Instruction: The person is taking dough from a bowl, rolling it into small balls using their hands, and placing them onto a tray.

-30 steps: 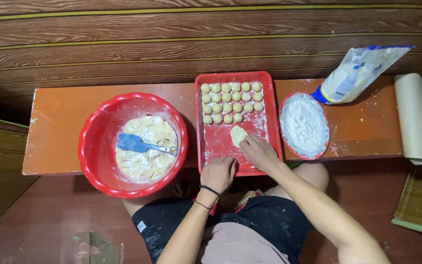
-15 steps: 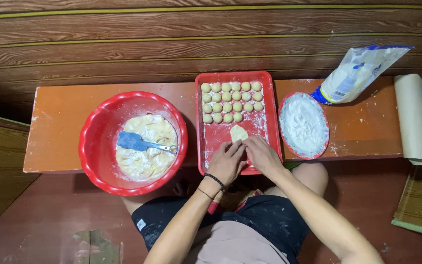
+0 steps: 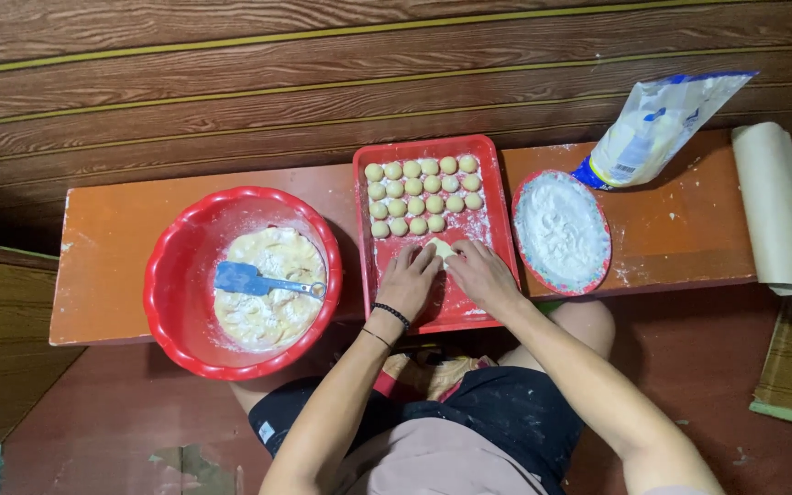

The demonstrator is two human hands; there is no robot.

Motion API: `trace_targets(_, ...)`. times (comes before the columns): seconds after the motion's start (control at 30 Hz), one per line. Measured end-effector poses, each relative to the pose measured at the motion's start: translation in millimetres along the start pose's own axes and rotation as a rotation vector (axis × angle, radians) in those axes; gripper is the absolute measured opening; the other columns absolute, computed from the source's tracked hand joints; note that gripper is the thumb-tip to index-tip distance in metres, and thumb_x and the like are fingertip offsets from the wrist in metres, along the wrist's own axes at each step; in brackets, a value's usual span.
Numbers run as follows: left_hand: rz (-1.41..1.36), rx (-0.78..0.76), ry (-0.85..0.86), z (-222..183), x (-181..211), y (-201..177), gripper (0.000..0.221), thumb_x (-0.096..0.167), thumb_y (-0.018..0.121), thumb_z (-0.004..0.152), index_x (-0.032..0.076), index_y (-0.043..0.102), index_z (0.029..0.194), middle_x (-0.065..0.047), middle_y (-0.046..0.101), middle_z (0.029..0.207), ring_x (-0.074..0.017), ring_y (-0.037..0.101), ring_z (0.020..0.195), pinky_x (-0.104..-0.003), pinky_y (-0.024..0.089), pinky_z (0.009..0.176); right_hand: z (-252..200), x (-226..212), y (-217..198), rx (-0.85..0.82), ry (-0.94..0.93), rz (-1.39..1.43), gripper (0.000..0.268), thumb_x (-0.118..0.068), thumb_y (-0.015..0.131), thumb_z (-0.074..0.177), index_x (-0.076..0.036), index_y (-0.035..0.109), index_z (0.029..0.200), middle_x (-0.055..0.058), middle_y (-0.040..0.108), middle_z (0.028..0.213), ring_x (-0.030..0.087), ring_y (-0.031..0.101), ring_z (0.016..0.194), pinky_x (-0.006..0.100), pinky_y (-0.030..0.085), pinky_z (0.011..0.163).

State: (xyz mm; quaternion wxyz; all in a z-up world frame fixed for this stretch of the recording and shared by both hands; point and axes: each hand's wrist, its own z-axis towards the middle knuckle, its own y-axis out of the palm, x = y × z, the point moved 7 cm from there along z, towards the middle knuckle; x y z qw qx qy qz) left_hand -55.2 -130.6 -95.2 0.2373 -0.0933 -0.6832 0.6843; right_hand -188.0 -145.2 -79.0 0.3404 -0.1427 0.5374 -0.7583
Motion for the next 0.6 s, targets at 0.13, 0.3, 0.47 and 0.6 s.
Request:
trace_targets(0.13,-0.041,0.19,0.007,12.0,-8.5,11.8,0.017,0.025,0.049,0.103,0.024,0.061,0.115,0.004,0.056,0.127,-0.026,0.048,0.128,-0.034,0.048,0.093,4.2,2.0,-0.1,0.051,0.022,0.068,0.015,-0.018,0.07,0.092,-0.012,0.066,0.105,0.008,0.06,0.107,0.031,0.065,0.097,0.04,0.056,0.078)
trace_targets(0.3,-0.307,0.163,-0.13,23.5,-24.0,25.3,0.008,0.025,0.059,0.096,0.021,0.066,0.098,0.0,0.059,0.105,-0.0261,0.063,0.098,-0.036,0.057,0.08,2.2,-0.2,-3.2,0.057,0.073,0.115,0.02,-0.014,0.067,0.094,-0.012,0.066,0.114,0.007,0.06,0.102,0.03,0.065,0.097,0.04,0.055,0.08)
trace_targets(0.47,-0.639,-0.054,-0.533,23.4,-24.9,-9.5,0.018,0.04,0.057,0.093,0.029,0.063,0.105,0.001,0.062,0.106,-0.0229,0.065,0.108,-0.038,0.054,0.093,0.8,6.3,8.0,0.079,0.079,0.092,0.021,-0.017,0.072,0.092,-0.012,0.067,0.112,0.006,0.06,0.104,0.029,0.064,0.097,0.04,0.055,0.08)
trace_targets(0.6,-0.231,0.232,-0.096,13.1,-5.3,-5.5,0.009,0.026,0.059,0.098,0.022,0.062,0.106,-0.003,0.057,0.104,-0.0269,0.061,0.099,-0.035,0.057,0.08,3.2,24.3,18.4,0.054,0.23,0.285,0.017,-0.015,0.071,0.093,-0.011,0.072,0.109,0.007,0.062,0.099,0.03,0.065,0.097,0.04,0.055,0.083)
